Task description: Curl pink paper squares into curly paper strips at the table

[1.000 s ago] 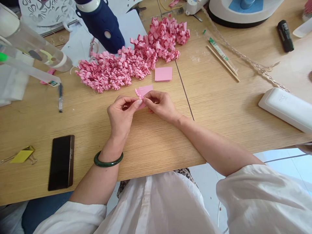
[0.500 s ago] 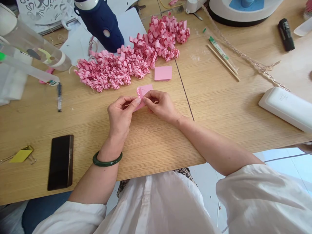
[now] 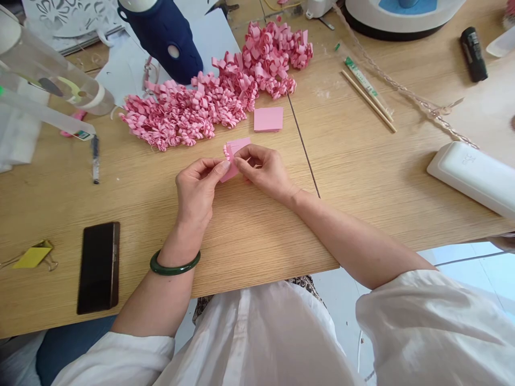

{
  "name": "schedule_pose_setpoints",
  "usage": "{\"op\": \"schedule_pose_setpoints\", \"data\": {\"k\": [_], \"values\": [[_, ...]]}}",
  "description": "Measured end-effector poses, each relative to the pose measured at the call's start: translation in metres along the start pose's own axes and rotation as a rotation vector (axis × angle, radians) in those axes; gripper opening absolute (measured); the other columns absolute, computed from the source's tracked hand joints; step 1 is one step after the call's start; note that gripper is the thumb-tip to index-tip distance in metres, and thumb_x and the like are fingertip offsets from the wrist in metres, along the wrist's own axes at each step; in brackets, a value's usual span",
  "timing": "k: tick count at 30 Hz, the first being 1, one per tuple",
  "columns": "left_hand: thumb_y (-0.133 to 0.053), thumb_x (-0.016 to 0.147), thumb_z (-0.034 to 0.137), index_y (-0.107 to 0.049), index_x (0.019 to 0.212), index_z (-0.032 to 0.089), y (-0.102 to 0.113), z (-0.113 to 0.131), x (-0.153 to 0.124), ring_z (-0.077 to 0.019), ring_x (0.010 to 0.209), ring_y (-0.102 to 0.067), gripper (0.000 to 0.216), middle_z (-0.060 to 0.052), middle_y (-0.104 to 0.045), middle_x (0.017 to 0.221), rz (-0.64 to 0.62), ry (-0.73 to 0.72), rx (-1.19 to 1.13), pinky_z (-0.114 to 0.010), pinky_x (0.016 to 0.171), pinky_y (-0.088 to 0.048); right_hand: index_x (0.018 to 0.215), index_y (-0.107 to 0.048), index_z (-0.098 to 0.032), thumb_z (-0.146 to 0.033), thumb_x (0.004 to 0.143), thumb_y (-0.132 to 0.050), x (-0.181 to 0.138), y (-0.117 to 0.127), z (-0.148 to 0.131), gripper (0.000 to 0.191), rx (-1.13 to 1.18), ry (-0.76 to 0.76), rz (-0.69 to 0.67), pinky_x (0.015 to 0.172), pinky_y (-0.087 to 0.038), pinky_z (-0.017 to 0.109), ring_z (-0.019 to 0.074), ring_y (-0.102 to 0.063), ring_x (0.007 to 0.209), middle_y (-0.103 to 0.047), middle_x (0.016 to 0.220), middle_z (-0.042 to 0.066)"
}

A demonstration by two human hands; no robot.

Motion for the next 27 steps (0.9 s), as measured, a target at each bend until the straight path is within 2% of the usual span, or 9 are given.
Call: {"op": "schedule_pose_setpoints", "data": {"k": [12, 20, 27], "values": [[-0.086, 0.071, 0.032, -0.074, 0.075, 0.019, -0.0021, 0.0009, -0.0006, -0.0115, 0.075, -0.067, 0.018, 0.000, -0.074, 0.078, -0.015, 0.004, -0.036, -0.024, 0.075, -0.057, 0.078, -0.065, -0.015, -0.023, 0.087, -0.072, 0.0010, 0.0000, -0.0039, 0.014, 0.034, 0.011, -0.001, 0.052, -0.050, 0.017, 0.0061, -0.056, 0.057, -0.064, 0.073, -0.001], [-0.089, 0.067, 0.042, -0.069, 0.076, 0.017, -0.0047, 0.0009, -0.0010, -0.0137, 0.080, -0.070, 0.033, 0.000, -0.072, 0.081, -0.067, 0.093, -0.136, -0.031, 0.085, -0.061, 0.079, -0.062, -0.015, -0.036, 0.087, -0.076, -0.0003, 0.0006, -0.0065, 0.027, 0.067, -0.020, -0.054, 0.054, -0.053, 0.020, 0.0072, -0.057, 0.058, -0.063, 0.071, -0.001], [-0.091, 0.063, 0.045, -0.068, 0.076, 0.018, -0.0031, -0.0005, 0.0013, -0.0139, 0.082, -0.071, 0.037, -0.001, -0.073, 0.083, -0.114, 0.168, -0.194, -0.031, 0.087, -0.061, 0.080, -0.064, -0.014, -0.047, 0.083, -0.079, -0.0009, -0.0005, -0.0083, 0.036, 0.124, -0.042, -0.086, 0.055, -0.054, 0.020, 0.0073, -0.059, 0.058, -0.064, 0.074, 0.000]]}}
Point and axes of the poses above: each hand's wrist, its own x-axis towards the middle knuckle, its own y-axis out of the back of the hand, z = x × y, the point moved 1 cm from there along x, towards the middle knuckle
